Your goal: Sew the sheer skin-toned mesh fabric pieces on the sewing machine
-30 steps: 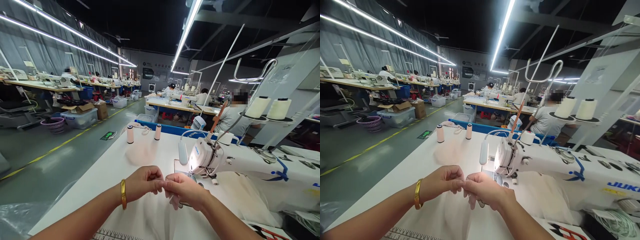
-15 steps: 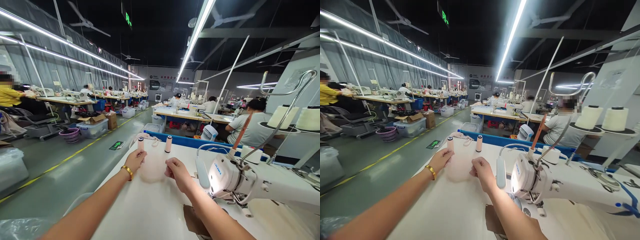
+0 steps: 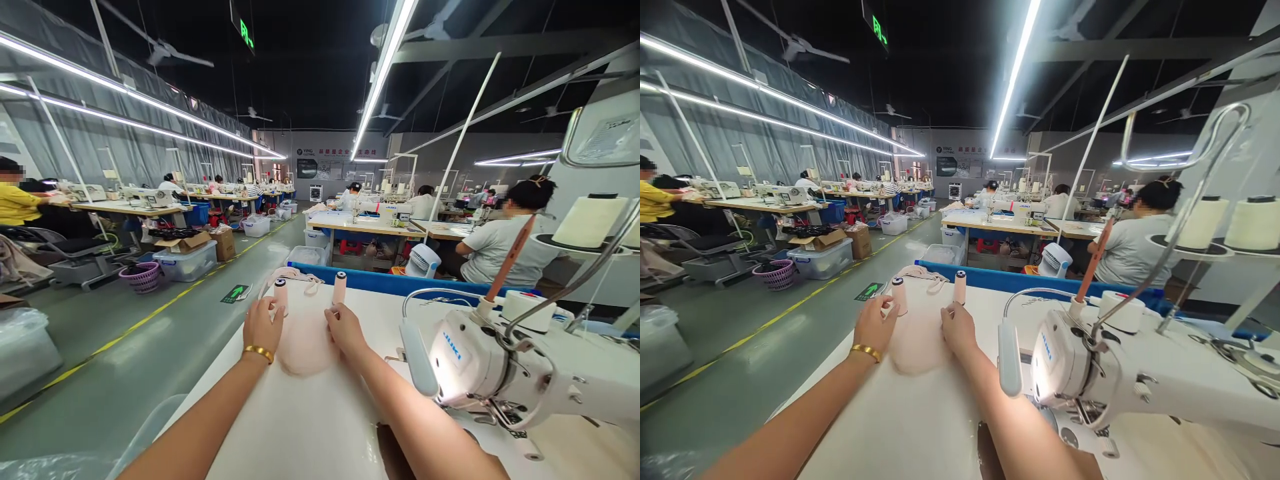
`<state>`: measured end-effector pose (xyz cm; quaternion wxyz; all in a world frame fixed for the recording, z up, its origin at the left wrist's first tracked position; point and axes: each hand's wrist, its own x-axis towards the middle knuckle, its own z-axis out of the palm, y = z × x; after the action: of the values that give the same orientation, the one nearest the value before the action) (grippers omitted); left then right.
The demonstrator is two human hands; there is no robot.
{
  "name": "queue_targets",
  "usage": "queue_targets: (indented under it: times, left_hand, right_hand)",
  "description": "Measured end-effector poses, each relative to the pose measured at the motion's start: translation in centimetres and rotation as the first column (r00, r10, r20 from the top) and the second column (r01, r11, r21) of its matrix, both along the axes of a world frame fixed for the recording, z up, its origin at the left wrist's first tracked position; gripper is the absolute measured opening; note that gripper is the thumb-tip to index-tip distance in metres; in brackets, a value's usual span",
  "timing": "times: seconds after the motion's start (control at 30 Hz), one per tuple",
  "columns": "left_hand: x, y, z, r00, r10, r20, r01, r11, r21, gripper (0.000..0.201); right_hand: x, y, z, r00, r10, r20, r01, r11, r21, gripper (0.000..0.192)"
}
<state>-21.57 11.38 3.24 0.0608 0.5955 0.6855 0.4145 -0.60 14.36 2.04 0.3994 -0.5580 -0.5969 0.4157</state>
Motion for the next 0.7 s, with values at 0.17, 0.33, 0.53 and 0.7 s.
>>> queue_targets:
  times: [0.17,0.33,0.53,0.7]
  left_hand:
    - [1.8,-1.5,0.5,0.943,-0.247,-0.222,0.261,0.965,0.035,0.025]
    - [2.6,-1.5,-0.5,0.896,-0.317,-0.311,0.324,0.945,-0.030,0.037]
    - [2.4,-1.3,-1.0,0.873,-0.334,-0.355,0.316,0.942,-0.109,0.046]
    - [2.5,-1.3,-1.2,0.865,-0.349,-0.361,0.305,0.936,-0.173,0.057]
  right_hand:
    - [0.3,0.2,-0.4,1.000,-0.006,0.012,0.006,0.999,0.034,0.021]
    - [0.5,-0.9,0.3,0.996,0.090,-0.007,-0.089,0.988,0.124,0.019]
    - [0.2,-2.1,1.6,0.974,0.152,0.170,-0.184,0.964,0.190,0.026]
    - [1.3,-2.6,1.5,0.925,-0.005,0.381,-0.057,0.987,0.153,0.035]
